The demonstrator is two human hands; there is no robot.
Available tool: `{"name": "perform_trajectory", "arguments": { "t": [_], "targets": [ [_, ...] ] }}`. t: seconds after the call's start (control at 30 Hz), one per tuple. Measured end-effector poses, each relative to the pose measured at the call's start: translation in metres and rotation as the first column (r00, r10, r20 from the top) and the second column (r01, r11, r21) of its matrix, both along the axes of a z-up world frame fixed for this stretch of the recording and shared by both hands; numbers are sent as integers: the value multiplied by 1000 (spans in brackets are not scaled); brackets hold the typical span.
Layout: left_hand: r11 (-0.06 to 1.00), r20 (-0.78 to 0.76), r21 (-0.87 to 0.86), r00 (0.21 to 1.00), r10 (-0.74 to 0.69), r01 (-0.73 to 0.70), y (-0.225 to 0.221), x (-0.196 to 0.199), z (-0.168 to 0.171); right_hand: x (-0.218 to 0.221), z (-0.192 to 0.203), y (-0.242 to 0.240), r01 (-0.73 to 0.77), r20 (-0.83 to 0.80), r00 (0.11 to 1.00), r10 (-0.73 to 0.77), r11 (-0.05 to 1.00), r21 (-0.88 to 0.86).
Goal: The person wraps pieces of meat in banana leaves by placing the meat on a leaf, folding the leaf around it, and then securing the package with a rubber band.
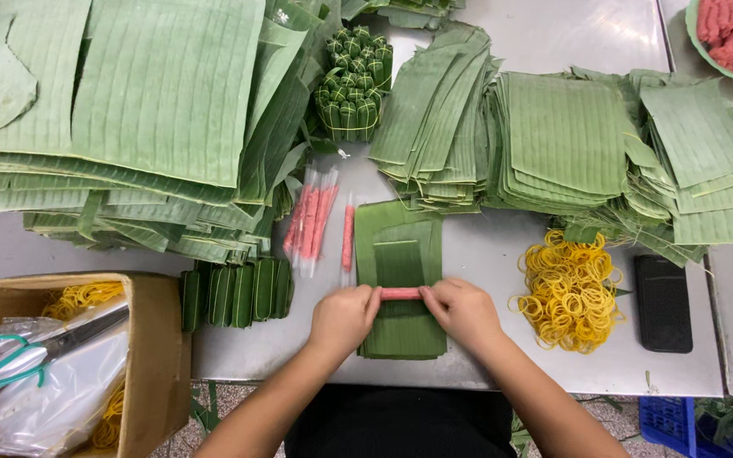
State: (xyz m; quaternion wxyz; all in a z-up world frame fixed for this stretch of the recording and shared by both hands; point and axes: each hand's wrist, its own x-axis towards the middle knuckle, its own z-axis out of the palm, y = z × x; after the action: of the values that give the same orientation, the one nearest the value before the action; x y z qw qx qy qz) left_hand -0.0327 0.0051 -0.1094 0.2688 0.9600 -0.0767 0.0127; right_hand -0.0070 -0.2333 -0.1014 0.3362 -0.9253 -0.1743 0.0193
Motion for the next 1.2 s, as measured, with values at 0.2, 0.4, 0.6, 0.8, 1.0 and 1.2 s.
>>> {"name": "perform_trajectory", "arguments": {
  "t": [0.2, 0.4, 0.6, 0.8, 1.0, 1.2],
  "targets": [
    [984, 347, -97, 932, -105, 147, -8, 11, 31, 4, 24, 17, -119, 232, 967, 109, 992, 30],
    [895, 335, -66, 855, -397, 441, 1, 7, 37, 10, 45, 0, -412, 304, 863, 403, 910, -36],
    [933, 163, -260, 963, -213, 250, -1, 43, -2, 31, 1, 5, -267, 122, 956, 268, 963, -23],
    [845, 337, -24, 800, -497, 535, 2, 53, -2, 44, 17, 8, -416, 370, 806, 462, 887, -201],
    [864, 207, -282, 906, -370, 417, -1, 64, -5, 46, 19, 9, -294, 162, 936, 312, 948, -123],
    [944, 293, 4, 903, -315, 329, -3, 75, 8, 54, 11, 5, -362, 363, 835, 413, 910, -202]
  ]
}}
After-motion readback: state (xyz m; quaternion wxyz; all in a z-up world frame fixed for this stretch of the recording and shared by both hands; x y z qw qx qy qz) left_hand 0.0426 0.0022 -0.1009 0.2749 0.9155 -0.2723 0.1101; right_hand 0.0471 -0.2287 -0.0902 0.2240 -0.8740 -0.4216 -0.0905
